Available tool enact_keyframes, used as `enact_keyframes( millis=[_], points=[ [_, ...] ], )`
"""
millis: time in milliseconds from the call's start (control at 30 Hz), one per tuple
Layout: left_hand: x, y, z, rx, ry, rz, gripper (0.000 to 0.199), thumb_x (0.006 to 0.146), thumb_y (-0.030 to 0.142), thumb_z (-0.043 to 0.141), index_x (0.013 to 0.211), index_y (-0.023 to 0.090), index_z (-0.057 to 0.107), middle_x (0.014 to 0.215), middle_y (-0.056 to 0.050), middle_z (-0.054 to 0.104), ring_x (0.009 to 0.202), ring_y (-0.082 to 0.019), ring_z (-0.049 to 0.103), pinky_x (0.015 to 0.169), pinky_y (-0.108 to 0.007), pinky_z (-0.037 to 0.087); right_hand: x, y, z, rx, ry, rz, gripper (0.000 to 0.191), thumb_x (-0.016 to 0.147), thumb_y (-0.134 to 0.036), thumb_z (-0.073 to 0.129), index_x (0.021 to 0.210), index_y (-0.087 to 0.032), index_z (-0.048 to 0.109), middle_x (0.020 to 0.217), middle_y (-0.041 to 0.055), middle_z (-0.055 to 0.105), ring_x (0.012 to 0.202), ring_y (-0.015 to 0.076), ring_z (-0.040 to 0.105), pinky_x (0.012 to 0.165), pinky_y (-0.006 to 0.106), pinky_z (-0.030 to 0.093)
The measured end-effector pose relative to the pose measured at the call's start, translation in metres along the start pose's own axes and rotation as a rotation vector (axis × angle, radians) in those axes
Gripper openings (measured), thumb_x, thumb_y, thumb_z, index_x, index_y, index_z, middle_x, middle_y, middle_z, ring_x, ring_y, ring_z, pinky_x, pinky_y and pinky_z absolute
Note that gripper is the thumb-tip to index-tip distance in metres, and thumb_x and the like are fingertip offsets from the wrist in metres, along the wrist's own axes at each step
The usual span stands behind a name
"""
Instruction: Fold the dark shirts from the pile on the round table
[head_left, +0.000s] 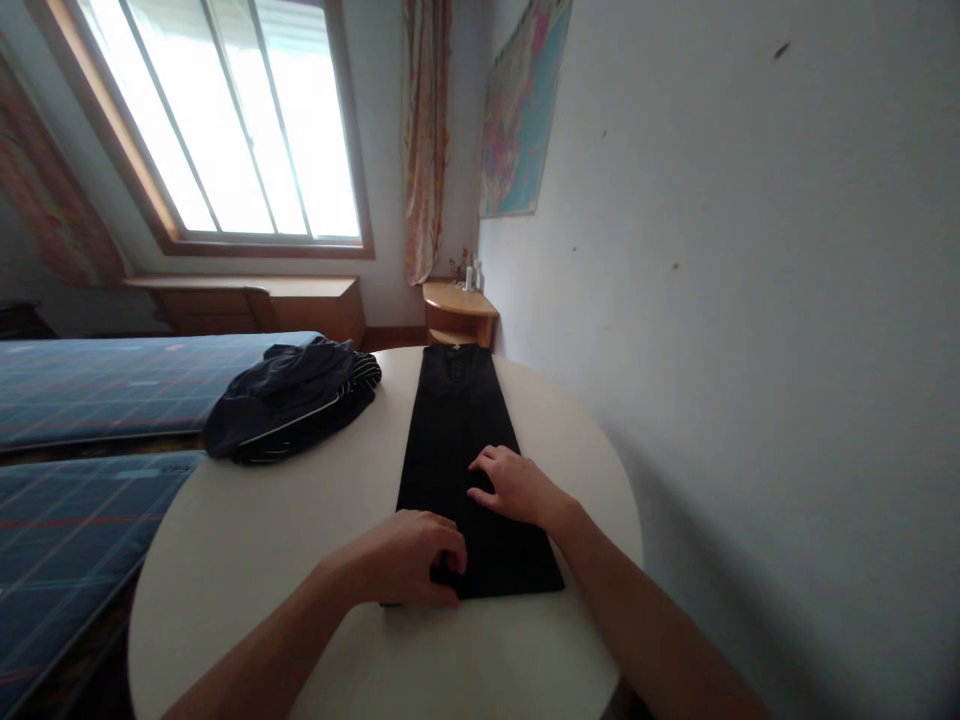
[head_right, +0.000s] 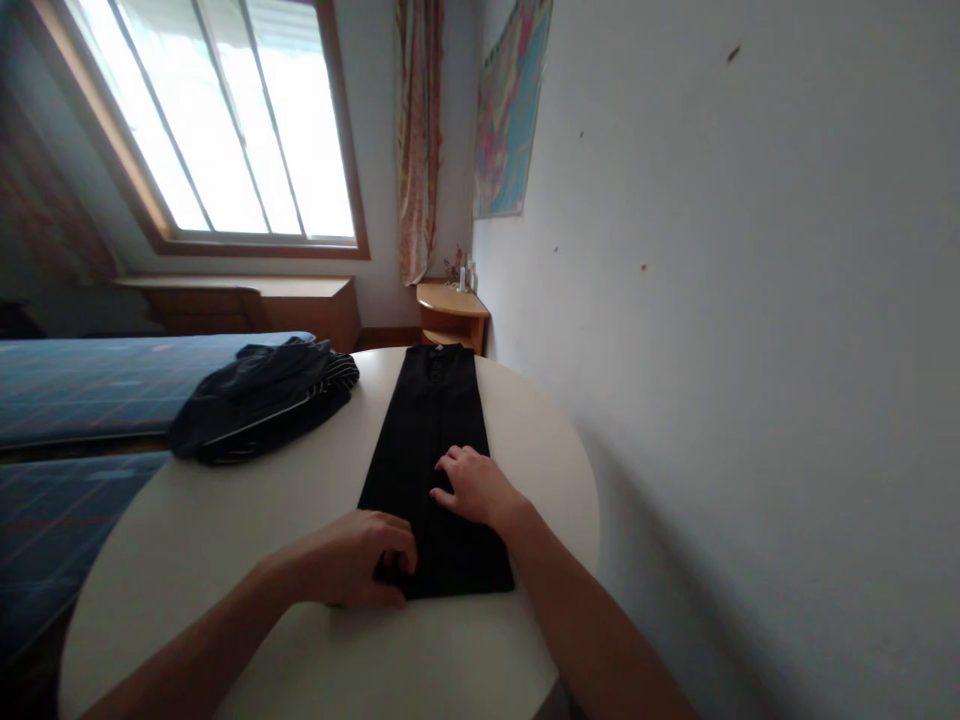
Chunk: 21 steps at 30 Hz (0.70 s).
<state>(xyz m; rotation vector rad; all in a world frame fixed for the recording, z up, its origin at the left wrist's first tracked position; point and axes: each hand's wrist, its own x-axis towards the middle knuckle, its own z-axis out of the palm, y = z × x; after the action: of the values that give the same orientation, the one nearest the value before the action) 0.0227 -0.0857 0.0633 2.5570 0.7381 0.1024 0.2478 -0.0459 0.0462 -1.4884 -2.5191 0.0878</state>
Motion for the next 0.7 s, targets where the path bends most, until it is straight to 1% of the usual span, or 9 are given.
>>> enact_keyframes(
  millis=[100,200,267,333,400,467,533,600,700],
  points=[
    [0.002,-0.003,0.003,0.015,-0.004,0.002,0.025,0.068,0.031,0.084,0.089,0.027,0.071,0.091,0.004,0.069,0.079,-0.016,0.065,0.066,-0.023,0.042,-0.014,-0.014,-0.004,-0.044,-0.019,0.026,0.032,0.087,-0.039,0.065,0.111,-0.017,0.065,0.109,0.0116,0.067,0.102,0.0268,0.061,0.085,0.036,0.052],
    [0.003,-0.003,0.005,0.017,-0.010,0.007,0.025,0.068,0.032,0.084,0.089,0.027,0.071,0.090,0.004,0.069,0.079,-0.016,0.064,0.067,-0.023,0.042,-0.031,-0.026,0.001,-0.074,-0.036,0.040,0.027,0.090,-0.034,0.061,0.109,-0.016,0.064,0.109,0.0129,0.068,0.102,0.0279,0.062,0.082,0.037,0.053],
    [0.004,-0.003,0.006,0.015,-0.011,0.003,0.024,0.069,0.032,0.083,0.089,0.027,0.071,0.089,0.004,0.068,0.078,-0.015,0.064,0.066,-0.023,0.041,-0.041,-0.032,0.009,-0.073,-0.017,0.039,0.027,0.092,-0.032,0.058,0.113,-0.016,0.064,0.117,0.0141,0.067,0.109,0.0295,0.060,0.087,0.040,0.053],
    [0.005,-0.003,0.007,0.016,-0.007,-0.006,0.025,0.069,0.033,0.083,0.089,0.026,0.070,0.088,0.004,0.068,0.077,-0.016,0.063,0.066,-0.023,0.041,-0.051,-0.037,0.016,-0.050,0.027,0.039,0.028,0.094,-0.029,0.056,0.117,-0.016,0.063,0.128,0.0141,0.063,0.120,0.0310,0.056,0.096,0.043,0.050],
    [0.006,-0.003,0.009,0.022,-0.003,-0.012,0.025,0.068,0.033,0.083,0.088,0.026,0.070,0.087,0.003,0.067,0.078,-0.016,0.063,0.067,-0.024,0.041,-0.061,-0.041,0.020,-0.010,0.065,0.041,0.026,0.094,-0.026,0.055,0.117,-0.017,0.064,0.132,0.0135,0.061,0.125,0.0307,0.053,0.103,0.046,0.046],
    [0.006,-0.003,0.010,0.026,-0.007,-0.012,0.024,0.069,0.033,0.082,0.087,0.025,0.069,0.087,0.003,0.067,0.079,-0.016,0.063,0.067,-0.024,0.042,-0.070,-0.045,0.020,0.033,0.083,0.045,0.022,0.093,-0.024,0.056,0.112,-0.017,0.065,0.126,0.0130,0.064,0.120,0.0283,0.056,0.103,0.044,0.046],
    [0.006,-0.001,0.011,0.029,-0.010,-0.013,0.023,0.071,0.032,0.081,0.088,0.024,0.068,0.090,0.002,0.067,0.081,-0.017,0.063,0.068,-0.024,0.043,-0.078,-0.050,0.017,0.068,0.075,0.052,0.016,0.092,-0.024,0.057,0.104,-0.018,0.067,0.115,0.0115,0.067,0.111,0.0259,0.060,0.097,0.040,0.050],
    [0.004,0.002,0.011,0.050,-0.001,-0.013,0.023,0.072,0.032,0.079,0.090,0.023,0.068,0.093,0.001,0.067,0.083,-0.017,0.063,0.070,-0.024,0.043,-0.087,-0.053,0.013,0.095,0.061,0.051,0.012,0.091,-0.024,0.058,0.098,-0.019,0.067,0.109,0.0097,0.068,0.104,0.0244,0.062,0.091,0.037,0.052],
    [-0.005,0.010,0.012,0.117,0.032,-0.002,0.021,0.076,0.028,0.075,0.094,0.023,0.067,0.097,0.001,0.067,0.088,-0.019,0.063,0.074,-0.026,0.045,-0.099,-0.057,0.010,0.133,0.057,0.024,0.013,0.091,-0.024,0.059,0.098,-0.020,0.069,0.114,0.0081,0.069,0.107,0.0234,0.062,0.095,0.036,0.050]
  ],
)
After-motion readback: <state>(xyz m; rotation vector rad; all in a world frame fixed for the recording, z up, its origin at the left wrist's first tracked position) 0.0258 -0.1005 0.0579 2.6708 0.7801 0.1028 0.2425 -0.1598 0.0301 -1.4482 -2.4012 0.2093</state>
